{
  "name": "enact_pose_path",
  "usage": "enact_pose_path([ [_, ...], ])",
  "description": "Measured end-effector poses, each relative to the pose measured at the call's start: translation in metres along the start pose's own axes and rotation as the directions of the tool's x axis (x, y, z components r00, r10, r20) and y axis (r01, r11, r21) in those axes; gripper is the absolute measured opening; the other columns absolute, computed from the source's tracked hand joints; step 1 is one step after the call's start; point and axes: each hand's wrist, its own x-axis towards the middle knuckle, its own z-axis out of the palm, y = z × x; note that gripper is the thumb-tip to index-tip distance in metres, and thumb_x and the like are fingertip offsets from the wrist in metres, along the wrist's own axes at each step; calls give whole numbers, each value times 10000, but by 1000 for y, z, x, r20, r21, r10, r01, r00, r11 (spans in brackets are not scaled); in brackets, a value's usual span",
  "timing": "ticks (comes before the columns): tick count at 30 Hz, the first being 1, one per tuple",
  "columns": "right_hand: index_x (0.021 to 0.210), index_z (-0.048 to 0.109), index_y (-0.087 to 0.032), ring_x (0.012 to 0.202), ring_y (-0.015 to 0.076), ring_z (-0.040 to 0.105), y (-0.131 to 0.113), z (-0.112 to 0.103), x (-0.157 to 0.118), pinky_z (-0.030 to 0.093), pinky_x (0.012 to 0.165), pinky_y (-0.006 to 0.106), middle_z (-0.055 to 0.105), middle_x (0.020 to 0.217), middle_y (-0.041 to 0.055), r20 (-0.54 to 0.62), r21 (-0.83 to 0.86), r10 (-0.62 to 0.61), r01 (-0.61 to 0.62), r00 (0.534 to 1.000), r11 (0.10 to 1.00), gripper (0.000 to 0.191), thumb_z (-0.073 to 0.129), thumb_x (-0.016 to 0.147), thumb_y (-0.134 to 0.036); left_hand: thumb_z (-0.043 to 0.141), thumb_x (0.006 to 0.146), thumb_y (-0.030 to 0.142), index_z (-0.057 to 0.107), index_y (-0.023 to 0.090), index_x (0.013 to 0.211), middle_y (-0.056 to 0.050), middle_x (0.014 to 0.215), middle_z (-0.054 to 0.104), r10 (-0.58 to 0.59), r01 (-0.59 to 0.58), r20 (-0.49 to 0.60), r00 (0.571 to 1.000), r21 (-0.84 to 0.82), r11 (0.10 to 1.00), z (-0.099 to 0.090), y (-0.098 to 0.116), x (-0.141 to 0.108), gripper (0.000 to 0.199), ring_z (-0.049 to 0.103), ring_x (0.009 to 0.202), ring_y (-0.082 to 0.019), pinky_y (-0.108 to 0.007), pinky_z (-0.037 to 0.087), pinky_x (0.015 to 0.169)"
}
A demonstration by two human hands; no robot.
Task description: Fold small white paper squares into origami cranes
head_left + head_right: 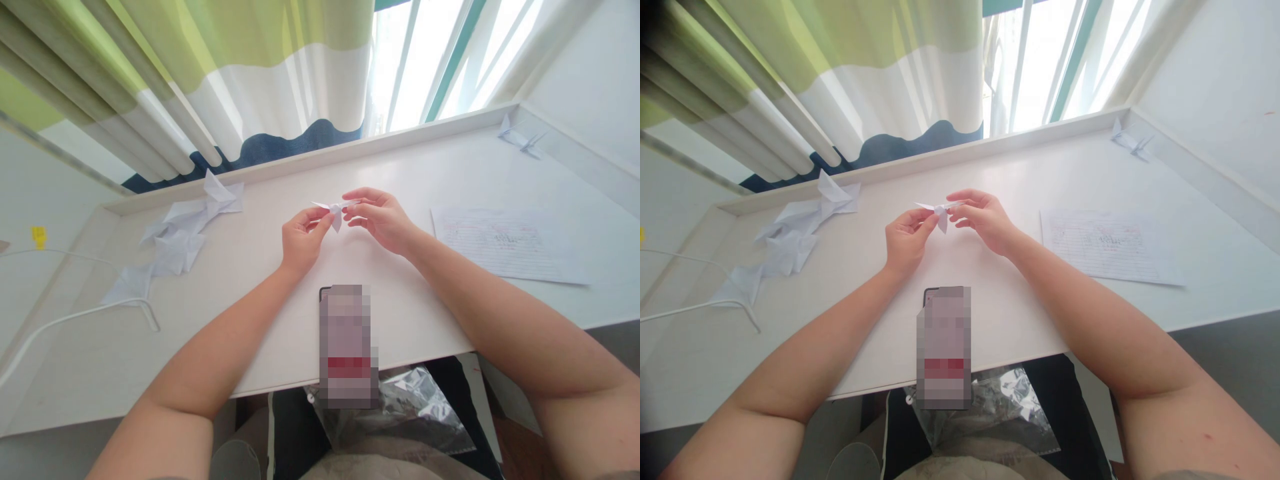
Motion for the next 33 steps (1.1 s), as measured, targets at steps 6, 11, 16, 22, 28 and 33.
enact_pose_path([
  [6,1113,765,-266,946,209,721,4,0,-1,577,818,363,762,948,9,30,-141,-125,128,992,982,425,907,716,-327,946,794,517,810,202,929,-55,970,833,-53,51,-21,998,-81,995,-2,1,3,369,771,897,-178,-359,649,882],
  [11,1157,752,-262,910,195,735,8,2,-1,573,874,388,803,1030,34,73,-176,-123,135,990,975,447,924,770,-405,947,787,534,770,203,894,-40,939,814,-88,88,12,996,-133,987,-2,4,5,389,767,864,-169,-363,671,853],
  [16,1134,791,-247,918,209,764,8,5,-4,587,887,407,828,992,49,101,-212,-117,136,988,968,406,906,819,-477,957,775,525,749,198,873,-25,879,787,-73,80,50,996,-145,986,-1,3,4,399,754,815,-157,-361,670,837],
  [22,1063,785,-231,949,244,785,9,8,-4,631,840,421,814,993,60,49,-232,-160,167,986,958,444,934,778,-538,965,770,497,734,201,860,-23,874,784,-47,53,55,997,-114,992,-1,0,3,386,746,804,-153,-339,649,814],
  [28,1045,782,-252,844,193,745,7,10,-4,638,801,395,795,914,28,19,-249,-211,209,977,946,324,869,854,-500,950,789,495,745,197,861,-31,895,787,-53,59,57,997,-106,993,-1,3,3,369,742,812,-154,-342,651,819],
  [33,1005,805,-270,848,181,725,5,8,-3,622,812,379,785,942,17,38,-309,-249,249,968,918,335,842,881,-579,929,817,513,685,205,875,-28,896,774,-55,62,65,996,-102,993,-2,1,3,397,767,836,-174,-374,670,842],
])
